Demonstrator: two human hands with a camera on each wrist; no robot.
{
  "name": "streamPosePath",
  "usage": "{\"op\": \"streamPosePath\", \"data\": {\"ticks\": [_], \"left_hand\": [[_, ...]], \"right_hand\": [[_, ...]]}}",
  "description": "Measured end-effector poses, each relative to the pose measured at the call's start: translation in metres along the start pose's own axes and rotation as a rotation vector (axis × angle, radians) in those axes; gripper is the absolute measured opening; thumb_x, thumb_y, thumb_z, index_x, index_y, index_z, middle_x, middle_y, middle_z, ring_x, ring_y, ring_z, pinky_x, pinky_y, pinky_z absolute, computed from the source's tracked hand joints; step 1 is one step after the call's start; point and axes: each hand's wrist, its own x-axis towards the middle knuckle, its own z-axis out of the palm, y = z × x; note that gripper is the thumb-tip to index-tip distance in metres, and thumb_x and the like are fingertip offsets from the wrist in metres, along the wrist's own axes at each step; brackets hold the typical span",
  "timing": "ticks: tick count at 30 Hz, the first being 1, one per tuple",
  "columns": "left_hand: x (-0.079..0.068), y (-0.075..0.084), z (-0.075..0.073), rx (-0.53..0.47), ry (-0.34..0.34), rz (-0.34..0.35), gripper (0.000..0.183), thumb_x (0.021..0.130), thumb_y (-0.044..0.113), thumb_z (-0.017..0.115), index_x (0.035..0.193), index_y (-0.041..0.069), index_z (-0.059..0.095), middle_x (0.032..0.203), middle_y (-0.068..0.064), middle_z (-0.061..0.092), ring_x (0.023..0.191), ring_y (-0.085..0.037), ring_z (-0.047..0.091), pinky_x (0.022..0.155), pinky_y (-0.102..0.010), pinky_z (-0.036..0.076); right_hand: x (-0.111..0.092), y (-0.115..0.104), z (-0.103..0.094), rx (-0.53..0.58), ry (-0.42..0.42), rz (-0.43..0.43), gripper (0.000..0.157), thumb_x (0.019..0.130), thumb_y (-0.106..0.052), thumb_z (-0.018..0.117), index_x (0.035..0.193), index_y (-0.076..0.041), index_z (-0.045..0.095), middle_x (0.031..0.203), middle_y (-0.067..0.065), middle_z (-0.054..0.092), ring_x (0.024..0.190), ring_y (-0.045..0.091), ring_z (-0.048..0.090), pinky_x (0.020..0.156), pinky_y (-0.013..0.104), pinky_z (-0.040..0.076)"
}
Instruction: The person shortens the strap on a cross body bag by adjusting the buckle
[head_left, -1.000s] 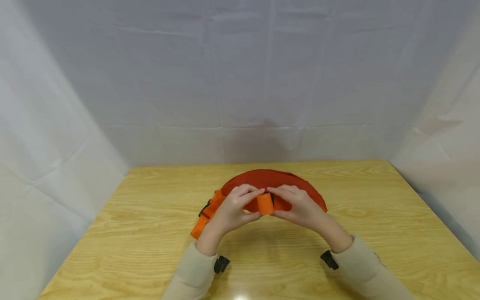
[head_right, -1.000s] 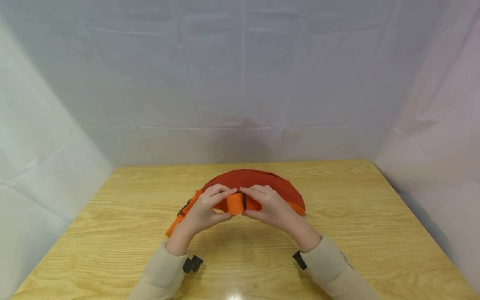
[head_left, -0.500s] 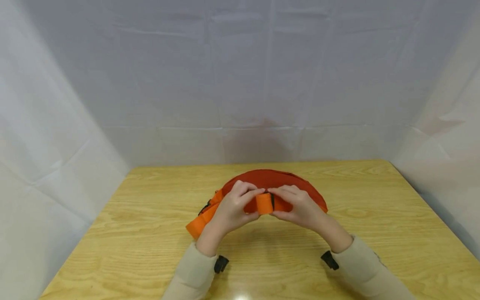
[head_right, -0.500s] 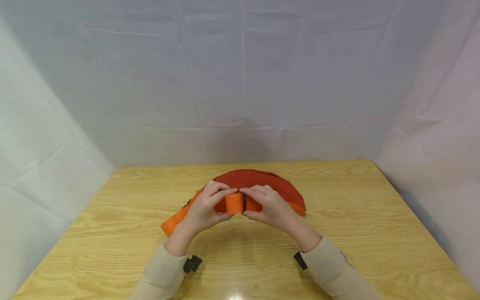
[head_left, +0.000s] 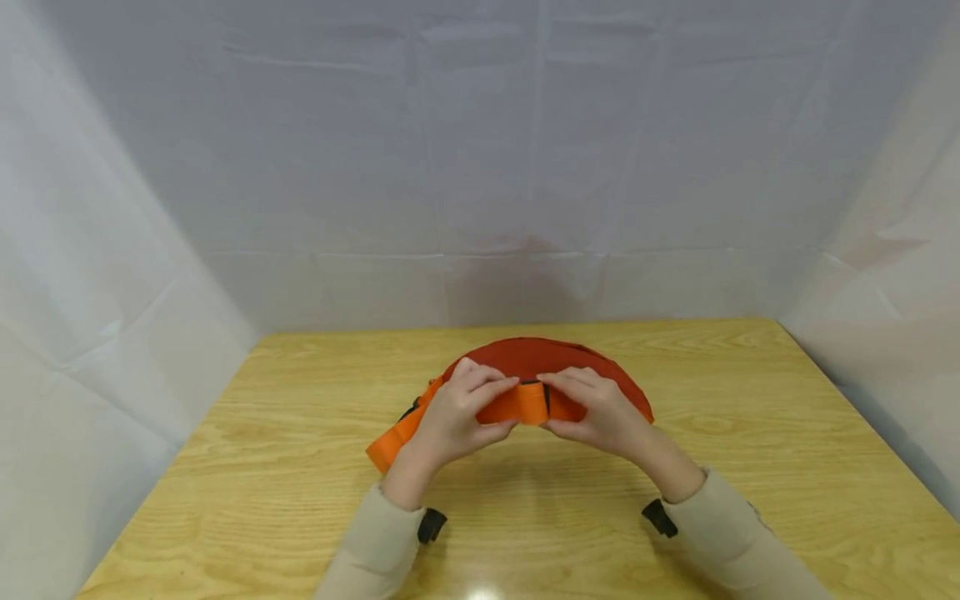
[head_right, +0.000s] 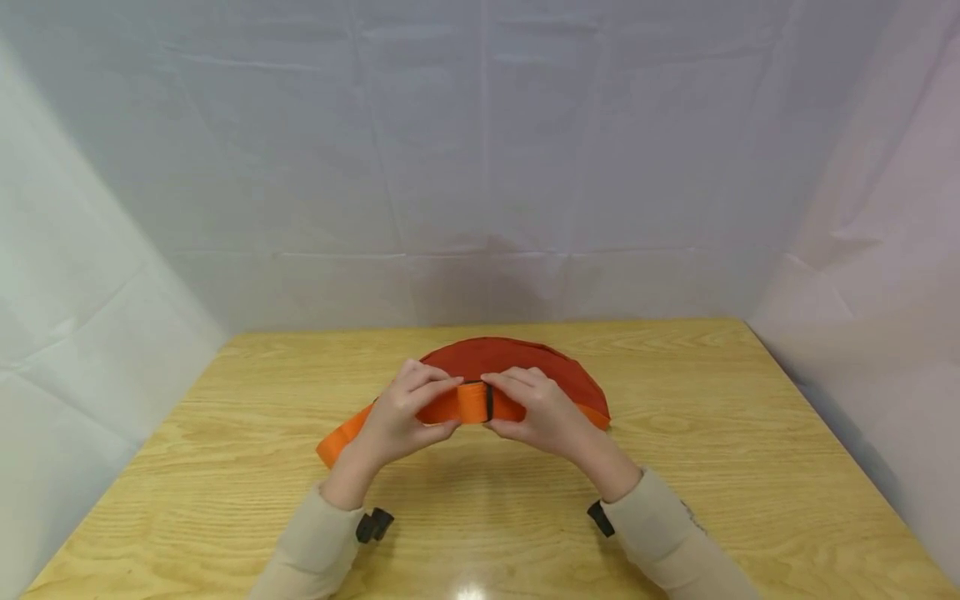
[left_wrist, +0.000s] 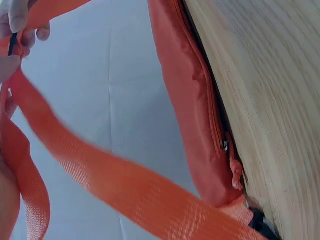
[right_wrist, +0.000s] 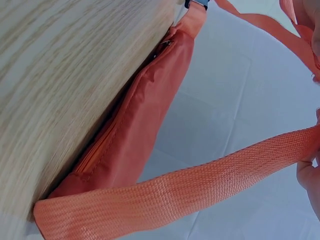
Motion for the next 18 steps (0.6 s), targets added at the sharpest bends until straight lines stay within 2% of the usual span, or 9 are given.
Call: {"op": "streamPosePath", "data": {"ticks": [10, 14, 18], "left_hand": [[-0.009, -0.004, -0.011, 0.010, -0.012, -0.006, 0.041, 0.062, 0.014, 0.079, 0.099, 0.001, 0.065, 0.089, -0.005, 0.056, 0.079, -0.020, 0.045, 0.063, -0.023, 0.043], [-0.016, -0.008, -0.016, 0.012, -0.028, -0.013, 0.043, 0.061, 0.013, 0.079, 0.100, 0.001, 0.065, 0.090, -0.005, 0.056, 0.079, -0.020, 0.045, 0.062, -0.023, 0.043], [-0.026, -0.012, -0.023, -0.026, -0.031, -0.042, 0.042, 0.063, 0.012, 0.078, 0.101, 0.000, 0.064, 0.091, -0.005, 0.057, 0.080, -0.019, 0.045, 0.063, -0.023, 0.043]], "right_hand": [[0.000, 0.001, -0.001, 0.008, 0.003, -0.034, 0.046, 0.087, -0.034, 0.049, 0.105, 0.008, 0.057, 0.093, 0.013, 0.058, 0.078, 0.023, 0.054, 0.063, 0.031, 0.049], [-0.001, 0.001, -0.001, 0.005, 0.002, -0.028, 0.047, 0.086, -0.034, 0.049, 0.105, 0.008, 0.057, 0.093, 0.013, 0.059, 0.078, 0.023, 0.054, 0.062, 0.030, 0.049], [-0.003, 0.001, -0.002, -0.017, 0.010, -0.019, 0.049, 0.085, -0.037, 0.051, 0.105, 0.007, 0.058, 0.091, 0.012, 0.059, 0.077, 0.022, 0.054, 0.060, 0.029, 0.048]]}}
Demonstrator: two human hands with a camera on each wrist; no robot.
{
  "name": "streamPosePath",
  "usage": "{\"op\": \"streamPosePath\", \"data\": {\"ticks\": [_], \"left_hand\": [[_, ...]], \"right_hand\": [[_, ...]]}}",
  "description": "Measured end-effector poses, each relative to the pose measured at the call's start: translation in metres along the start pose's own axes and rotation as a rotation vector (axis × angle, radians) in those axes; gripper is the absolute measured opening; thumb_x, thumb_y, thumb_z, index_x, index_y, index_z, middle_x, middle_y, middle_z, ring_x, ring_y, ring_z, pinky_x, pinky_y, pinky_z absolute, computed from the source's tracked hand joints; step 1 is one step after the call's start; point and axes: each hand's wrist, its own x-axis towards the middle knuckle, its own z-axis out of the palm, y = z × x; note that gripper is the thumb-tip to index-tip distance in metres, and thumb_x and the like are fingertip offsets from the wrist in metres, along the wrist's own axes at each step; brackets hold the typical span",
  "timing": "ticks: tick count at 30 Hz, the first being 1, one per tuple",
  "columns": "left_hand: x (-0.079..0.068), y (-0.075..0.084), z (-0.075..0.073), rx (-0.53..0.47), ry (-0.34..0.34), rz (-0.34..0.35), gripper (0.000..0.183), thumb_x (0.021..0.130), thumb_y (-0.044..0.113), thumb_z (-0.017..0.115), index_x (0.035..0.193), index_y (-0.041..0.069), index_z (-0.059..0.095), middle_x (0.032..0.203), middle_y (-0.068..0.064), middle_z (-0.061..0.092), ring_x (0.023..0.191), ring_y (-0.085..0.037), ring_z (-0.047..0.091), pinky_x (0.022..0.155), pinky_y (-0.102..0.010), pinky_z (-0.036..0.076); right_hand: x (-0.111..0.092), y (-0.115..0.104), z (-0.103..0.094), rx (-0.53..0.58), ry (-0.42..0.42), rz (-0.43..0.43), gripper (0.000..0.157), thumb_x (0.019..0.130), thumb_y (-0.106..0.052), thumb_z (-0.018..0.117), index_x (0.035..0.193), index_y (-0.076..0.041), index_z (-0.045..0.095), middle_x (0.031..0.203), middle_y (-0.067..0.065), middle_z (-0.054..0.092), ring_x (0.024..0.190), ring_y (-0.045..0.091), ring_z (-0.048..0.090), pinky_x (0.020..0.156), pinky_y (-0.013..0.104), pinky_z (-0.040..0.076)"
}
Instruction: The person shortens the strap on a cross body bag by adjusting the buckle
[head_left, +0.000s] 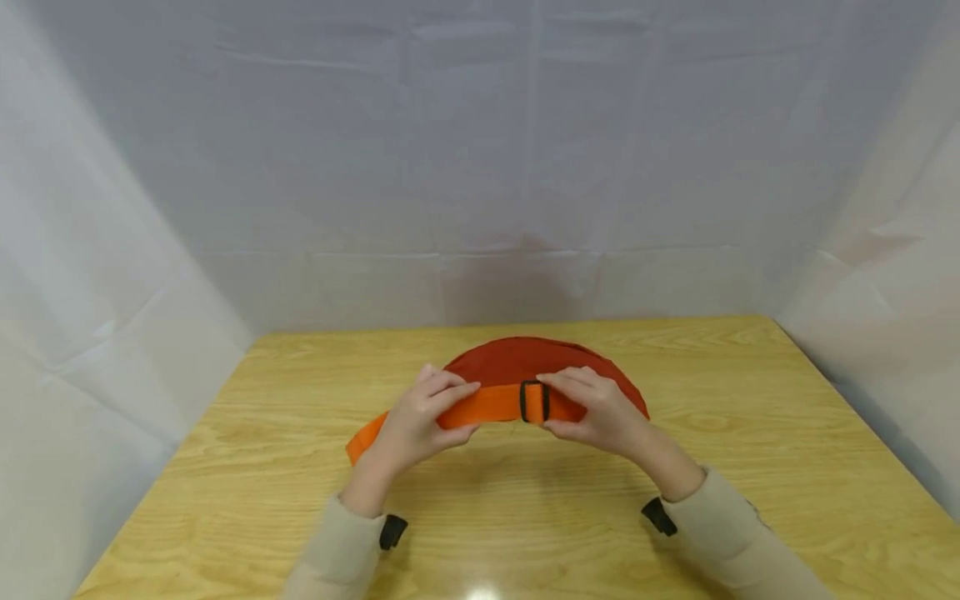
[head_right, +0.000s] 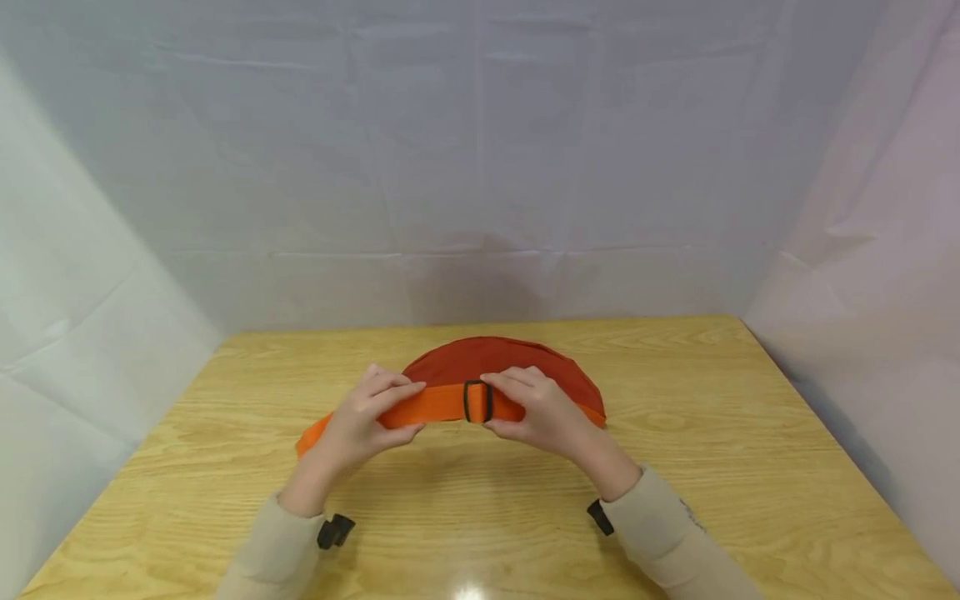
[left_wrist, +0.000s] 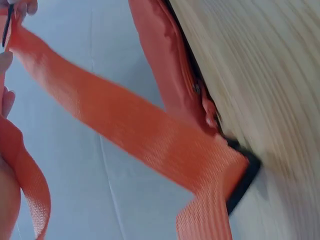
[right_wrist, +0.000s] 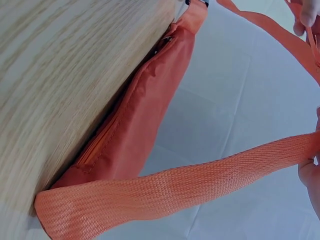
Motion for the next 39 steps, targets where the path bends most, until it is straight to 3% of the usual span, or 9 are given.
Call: {"op": "streamPosePath", "data": {"ticks": [11, 15, 21, 26, 30, 34, 39], "left_hand": [[-0.016, -0.010, -0.019, -0.036, 0.020, -0.013, 0.034, 0.076, 0.022, 0.069, 0.099, -0.002, 0.064, 0.092, -0.007, 0.059, 0.081, -0.021, 0.047, 0.065, -0.025, 0.042], [-0.018, -0.011, -0.021, -0.031, 0.019, -0.002, 0.035, 0.081, 0.028, 0.061, 0.099, -0.002, 0.064, 0.091, -0.007, 0.059, 0.080, -0.021, 0.047, 0.065, -0.026, 0.041], [-0.021, -0.012, -0.020, -0.021, 0.021, 0.013, 0.035, 0.082, 0.028, 0.059, 0.098, -0.002, 0.064, 0.090, -0.006, 0.059, 0.079, -0.021, 0.047, 0.063, -0.026, 0.041], [-0.021, -0.014, -0.017, -0.017, 0.001, -0.017, 0.034, 0.078, 0.025, 0.065, 0.099, -0.002, 0.064, 0.093, -0.007, 0.059, 0.082, -0.022, 0.046, 0.067, -0.029, 0.040], [-0.018, -0.013, -0.011, 0.013, -0.033, -0.053, 0.043, 0.069, 0.024, 0.073, 0.102, 0.000, 0.064, 0.095, -0.007, 0.059, 0.085, -0.022, 0.046, 0.076, -0.037, 0.036], [-0.011, -0.008, -0.007, 0.035, -0.036, -0.070, 0.051, 0.065, 0.029, 0.077, 0.106, 0.001, 0.062, 0.098, -0.006, 0.058, 0.087, -0.022, 0.046, 0.078, -0.039, 0.035], [0.001, -0.001, 0.000, 0.035, -0.018, -0.048, 0.054, 0.063, 0.028, 0.079, 0.107, 0.002, 0.062, 0.099, -0.006, 0.058, 0.089, -0.022, 0.046, 0.076, -0.037, 0.035]], "right_hand": [[0.001, 0.001, -0.002, 0.016, -0.010, -0.006, 0.048, 0.084, -0.036, 0.054, 0.105, 0.006, 0.058, 0.090, 0.011, 0.059, 0.075, 0.020, 0.054, 0.059, 0.028, 0.048], [0.001, 0.001, -0.002, 0.027, -0.043, -0.001, 0.047, 0.083, -0.035, 0.058, 0.106, 0.005, 0.058, 0.091, 0.010, 0.059, 0.076, 0.019, 0.054, 0.060, 0.028, 0.048], [0.001, 0.001, -0.002, 0.021, -0.066, -0.002, 0.047, 0.082, -0.036, 0.058, 0.106, 0.005, 0.059, 0.091, 0.010, 0.059, 0.077, 0.019, 0.054, 0.061, 0.028, 0.048], [0.002, 0.002, -0.003, 0.022, -0.070, 0.009, 0.050, 0.083, -0.039, 0.055, 0.106, 0.005, 0.059, 0.091, 0.010, 0.059, 0.077, 0.019, 0.054, 0.061, 0.029, 0.048], [0.003, 0.001, -0.003, 0.014, -0.072, 0.024, 0.048, 0.079, -0.035, 0.062, 0.106, 0.004, 0.059, 0.091, 0.010, 0.060, 0.078, 0.019, 0.054, 0.061, 0.029, 0.048], [0.004, 0.000, -0.003, 0.008, -0.086, 0.048, 0.049, 0.070, -0.024, 0.075, 0.107, 0.004, 0.059, 0.091, 0.010, 0.060, 0.077, 0.019, 0.054, 0.061, 0.028, 0.047], [0.005, -0.001, -0.001, 0.007, -0.094, 0.056, 0.054, 0.061, -0.015, 0.081, 0.107, 0.004, 0.059, 0.091, 0.011, 0.060, 0.077, 0.020, 0.055, 0.062, 0.028, 0.048]]}}
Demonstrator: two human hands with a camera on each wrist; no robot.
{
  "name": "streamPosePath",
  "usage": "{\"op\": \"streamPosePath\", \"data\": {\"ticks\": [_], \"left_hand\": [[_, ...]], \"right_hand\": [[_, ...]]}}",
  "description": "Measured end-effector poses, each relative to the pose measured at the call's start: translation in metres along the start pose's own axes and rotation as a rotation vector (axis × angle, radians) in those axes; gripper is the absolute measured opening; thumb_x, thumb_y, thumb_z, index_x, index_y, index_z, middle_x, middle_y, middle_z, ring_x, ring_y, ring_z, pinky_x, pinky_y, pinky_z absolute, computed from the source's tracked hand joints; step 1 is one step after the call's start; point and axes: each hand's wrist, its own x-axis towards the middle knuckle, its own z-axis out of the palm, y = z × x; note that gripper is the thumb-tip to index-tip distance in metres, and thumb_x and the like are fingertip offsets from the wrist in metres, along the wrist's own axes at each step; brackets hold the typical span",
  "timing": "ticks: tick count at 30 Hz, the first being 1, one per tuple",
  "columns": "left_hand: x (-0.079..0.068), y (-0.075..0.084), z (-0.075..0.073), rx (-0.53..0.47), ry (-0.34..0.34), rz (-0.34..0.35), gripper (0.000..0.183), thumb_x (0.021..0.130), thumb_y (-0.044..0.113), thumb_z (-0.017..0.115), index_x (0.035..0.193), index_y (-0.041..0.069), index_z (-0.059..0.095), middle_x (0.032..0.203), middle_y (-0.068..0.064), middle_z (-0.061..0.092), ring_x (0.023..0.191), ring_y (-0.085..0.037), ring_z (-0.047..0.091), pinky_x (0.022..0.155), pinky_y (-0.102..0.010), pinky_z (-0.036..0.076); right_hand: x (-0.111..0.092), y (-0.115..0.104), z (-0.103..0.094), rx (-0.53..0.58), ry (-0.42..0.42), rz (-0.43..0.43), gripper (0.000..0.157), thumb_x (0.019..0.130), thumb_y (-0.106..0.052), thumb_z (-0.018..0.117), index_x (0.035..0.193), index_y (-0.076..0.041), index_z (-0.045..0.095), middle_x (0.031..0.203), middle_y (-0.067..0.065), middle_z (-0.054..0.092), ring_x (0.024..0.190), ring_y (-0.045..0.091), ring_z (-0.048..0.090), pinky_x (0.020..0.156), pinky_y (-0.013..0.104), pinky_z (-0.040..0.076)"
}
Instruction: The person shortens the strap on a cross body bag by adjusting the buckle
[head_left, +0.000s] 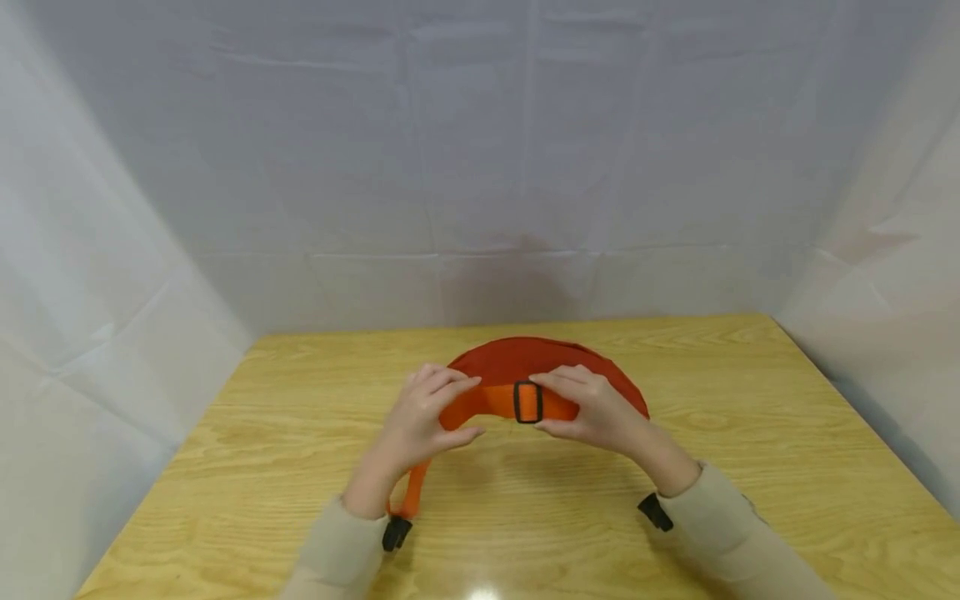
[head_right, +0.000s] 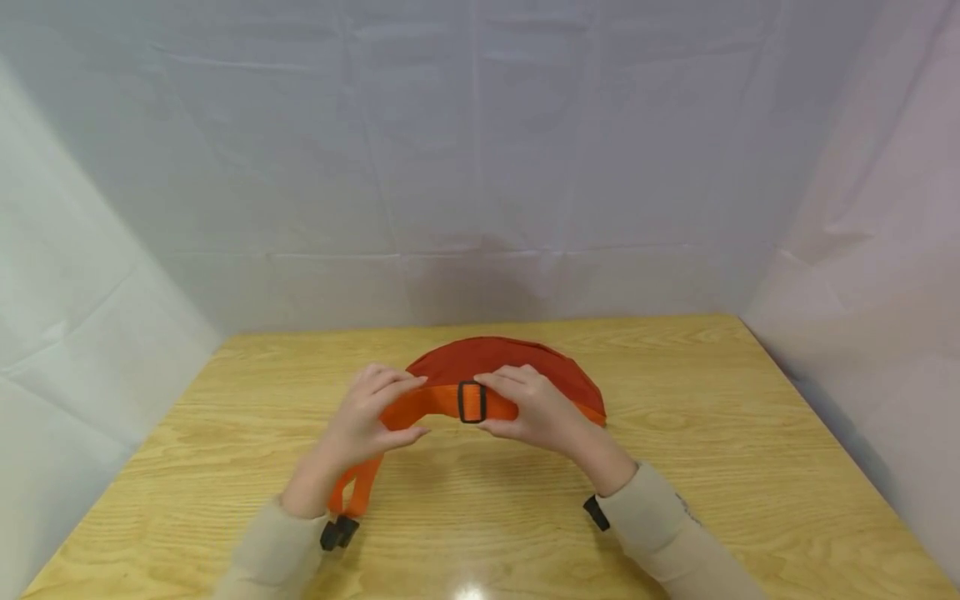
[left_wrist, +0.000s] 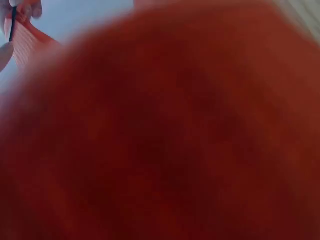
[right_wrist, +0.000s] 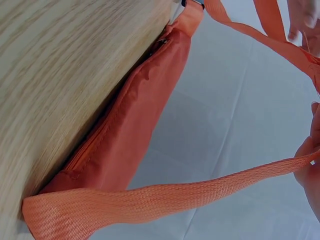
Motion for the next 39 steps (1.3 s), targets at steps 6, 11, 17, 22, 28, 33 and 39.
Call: {"op": "streamPosePath", "data": {"ticks": [6, 11, 17, 22, 28, 33, 39], "left_hand": [[0.016, 0.013, 0.011, -0.030, 0.041, 0.046, 0.056, 0.062, 0.027, 0.080, 0.106, -0.001, 0.061, 0.101, -0.008, 0.057, 0.095, -0.024, 0.048, 0.078, -0.038, 0.039], [0.025, 0.021, 0.023, -0.059, 0.049, 0.077, 0.062, 0.060, 0.026, 0.081, 0.109, -0.004, 0.058, 0.104, -0.010, 0.055, 0.099, -0.022, 0.050, 0.081, -0.035, 0.039], [0.027, 0.028, 0.031, -0.065, 0.036, 0.056, 0.061, 0.059, 0.022, 0.081, 0.110, -0.003, 0.057, 0.102, -0.008, 0.057, 0.095, -0.019, 0.052, 0.078, -0.034, 0.038], [0.029, 0.029, 0.030, -0.051, 0.046, 0.058, 0.058, 0.059, 0.018, 0.082, 0.108, -0.003, 0.058, 0.098, -0.008, 0.057, 0.090, -0.019, 0.054, 0.077, -0.034, 0.039], [0.029, 0.028, 0.026, -0.068, 0.033, 0.035, 0.055, 0.060, 0.016, 0.081, 0.107, -0.002, 0.059, 0.099, -0.009, 0.057, 0.090, -0.019, 0.053, 0.080, -0.035, 0.039], [0.028, 0.028, 0.026, -0.103, -0.004, 0.021, 0.051, 0.062, 0.015, 0.080, 0.106, -0.001, 0.060, 0.098, -0.008, 0.056, 0.090, -0.018, 0.052, 0.081, -0.034, 0.039], [0.028, 0.027, 0.027, -0.118, -0.012, 0.019, 0.049, 0.063, 0.014, 0.080, 0.106, -0.001, 0.060, 0.098, -0.007, 0.056, 0.090, -0.018, 0.051, 0.080, -0.032, 0.040]], "right_hand": [[-0.001, 0.000, 0.000, 0.019, -0.001, -0.003, 0.050, 0.067, -0.019, 0.078, 0.107, 0.005, 0.058, 0.091, 0.011, 0.060, 0.078, 0.020, 0.054, 0.063, 0.028, 0.048], [-0.001, -0.001, 0.000, 0.033, 0.001, -0.005, 0.047, 0.078, -0.031, 0.066, 0.107, 0.005, 0.058, 0.092, 0.010, 0.060, 0.078, 0.020, 0.054, 0.063, 0.028, 0.048], [-0.002, -0.003, -0.001, 0.061, -0.004, 0.013, 0.049, 0.081, -0.036, 0.059, 0.108, 0.005, 0.058, 0.094, 0.010, 0.060, 0.080, 0.019, 0.055, 0.064, 0.027, 0.049], [-0.003, -0.002, -0.004, 0.133, -0.030, 0.086, 0.049, 0.071, -0.017, 0.075, 0.111, 0.004, 0.057, 0.099, 0.011, 0.061, 0.084, 0.019, 0.057, 0.067, 0.028, 0.049], [-0.006, 0.003, -0.010, 0.283, -0.049, 0.280, 0.034, 0.075, -0.005, 0.069, 0.107, 0.000, 0.061, 0.099, 0.008, 0.063, 0.085, 0.016, 0.059, 0.070, 0.030, 0.048], [-0.007, 0.006, -0.013, 0.406, -0.052, 0.388, 0.021, 0.080, -0.003, 0.063, 0.100, -0.001, 0.065, 0.096, 0.007, 0.064, 0.086, 0.017, 0.058, 0.071, 0.031, 0.048], [-0.006, 0.008, -0.013, 0.493, -0.071, 0.467, 0.019, 0.083, -0.005, 0.060, 0.100, -0.001, 0.065, 0.096, 0.007, 0.064, 0.088, 0.016, 0.057, 0.074, 0.030, 0.047]]}}
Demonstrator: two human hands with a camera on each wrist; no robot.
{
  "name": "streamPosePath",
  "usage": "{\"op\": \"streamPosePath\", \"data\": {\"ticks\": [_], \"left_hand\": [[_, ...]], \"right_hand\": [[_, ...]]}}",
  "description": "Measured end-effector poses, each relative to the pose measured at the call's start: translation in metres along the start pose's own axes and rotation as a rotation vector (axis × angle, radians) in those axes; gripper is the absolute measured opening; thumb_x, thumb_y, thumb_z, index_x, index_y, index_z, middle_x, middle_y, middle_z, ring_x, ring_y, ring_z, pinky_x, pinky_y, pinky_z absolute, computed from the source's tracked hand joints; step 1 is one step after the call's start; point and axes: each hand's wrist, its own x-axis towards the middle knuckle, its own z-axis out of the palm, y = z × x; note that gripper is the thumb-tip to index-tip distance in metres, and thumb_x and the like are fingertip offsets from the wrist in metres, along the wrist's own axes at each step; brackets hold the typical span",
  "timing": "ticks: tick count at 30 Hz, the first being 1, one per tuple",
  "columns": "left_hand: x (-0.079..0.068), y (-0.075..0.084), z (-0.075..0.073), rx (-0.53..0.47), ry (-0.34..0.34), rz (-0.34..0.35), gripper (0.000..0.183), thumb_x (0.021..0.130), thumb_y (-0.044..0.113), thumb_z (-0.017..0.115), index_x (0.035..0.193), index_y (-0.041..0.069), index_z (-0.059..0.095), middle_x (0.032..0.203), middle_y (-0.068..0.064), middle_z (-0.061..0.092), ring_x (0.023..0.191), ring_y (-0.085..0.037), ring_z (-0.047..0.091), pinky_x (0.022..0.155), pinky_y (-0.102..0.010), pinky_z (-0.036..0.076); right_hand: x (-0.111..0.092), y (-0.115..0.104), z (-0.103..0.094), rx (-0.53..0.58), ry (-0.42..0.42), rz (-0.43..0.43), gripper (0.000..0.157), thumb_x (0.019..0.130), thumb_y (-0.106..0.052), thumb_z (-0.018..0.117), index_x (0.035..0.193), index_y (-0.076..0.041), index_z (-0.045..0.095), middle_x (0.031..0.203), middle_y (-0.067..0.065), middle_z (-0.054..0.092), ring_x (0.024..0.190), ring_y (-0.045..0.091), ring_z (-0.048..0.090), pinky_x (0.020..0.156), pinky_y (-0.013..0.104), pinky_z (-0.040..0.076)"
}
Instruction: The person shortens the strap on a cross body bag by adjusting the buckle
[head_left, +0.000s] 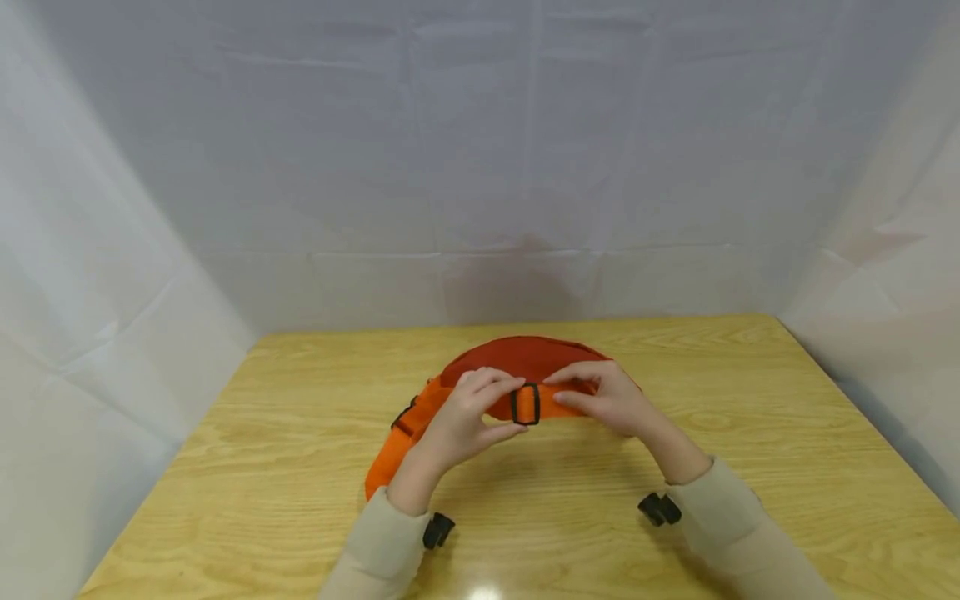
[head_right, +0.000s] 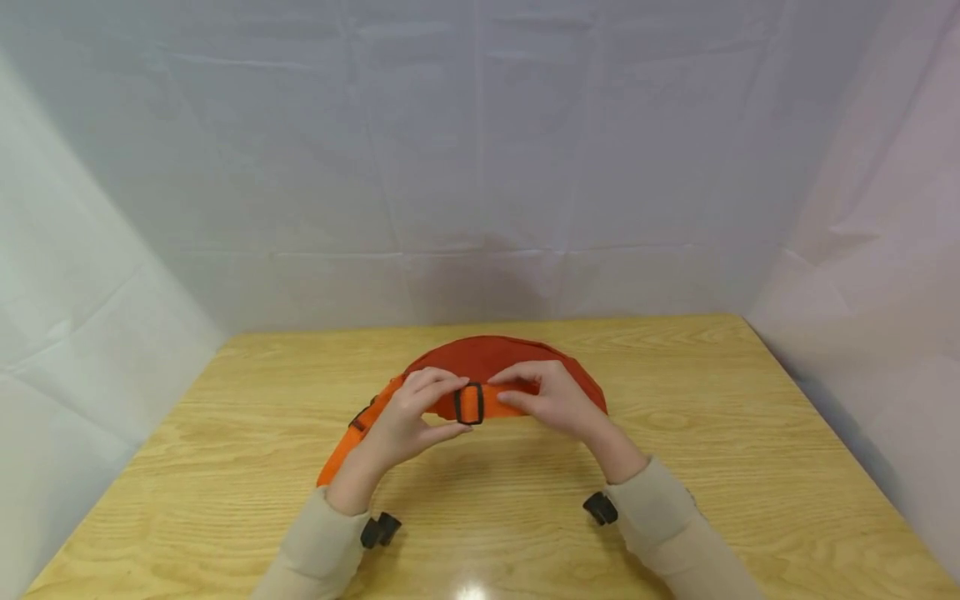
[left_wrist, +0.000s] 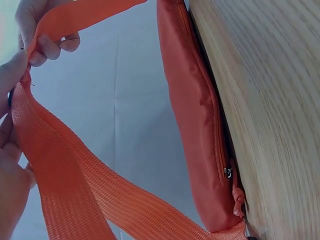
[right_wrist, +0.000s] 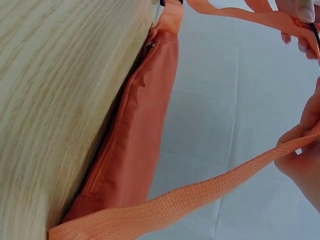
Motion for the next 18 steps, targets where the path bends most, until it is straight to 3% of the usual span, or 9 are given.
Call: {"op": "streamPosePath", "data": {"ticks": [8, 18], "left_hand": [[0.0011, 0.0008, 0.0028, -0.030, -0.001, 0.006, 0.047, 0.064, 0.011, 0.079, 0.105, -0.002, 0.060, 0.097, -0.008, 0.055, 0.088, -0.018, 0.051, 0.077, -0.025, 0.042], [0.0037, 0.0026, 0.0049, -0.068, 0.007, -0.004, 0.046, 0.064, 0.007, 0.079, 0.104, -0.004, 0.059, 0.097, -0.010, 0.054, 0.089, -0.018, 0.051, 0.079, -0.020, 0.043]], "right_hand": [[0.0021, -0.0004, 0.0020, 0.039, -0.022, 0.035, 0.018, 0.083, -0.006, 0.061, 0.099, -0.001, 0.066, 0.095, 0.008, 0.064, 0.081, 0.014, 0.057, 0.067, 0.029, 0.047], [0.0045, 0.0003, 0.0095, 0.247, -0.022, 0.097, 0.013, 0.084, -0.004, 0.059, 0.095, 0.001, 0.060, 0.088, 0.010, 0.061, 0.070, 0.024, 0.058, 0.059, 0.028, 0.048]]}}
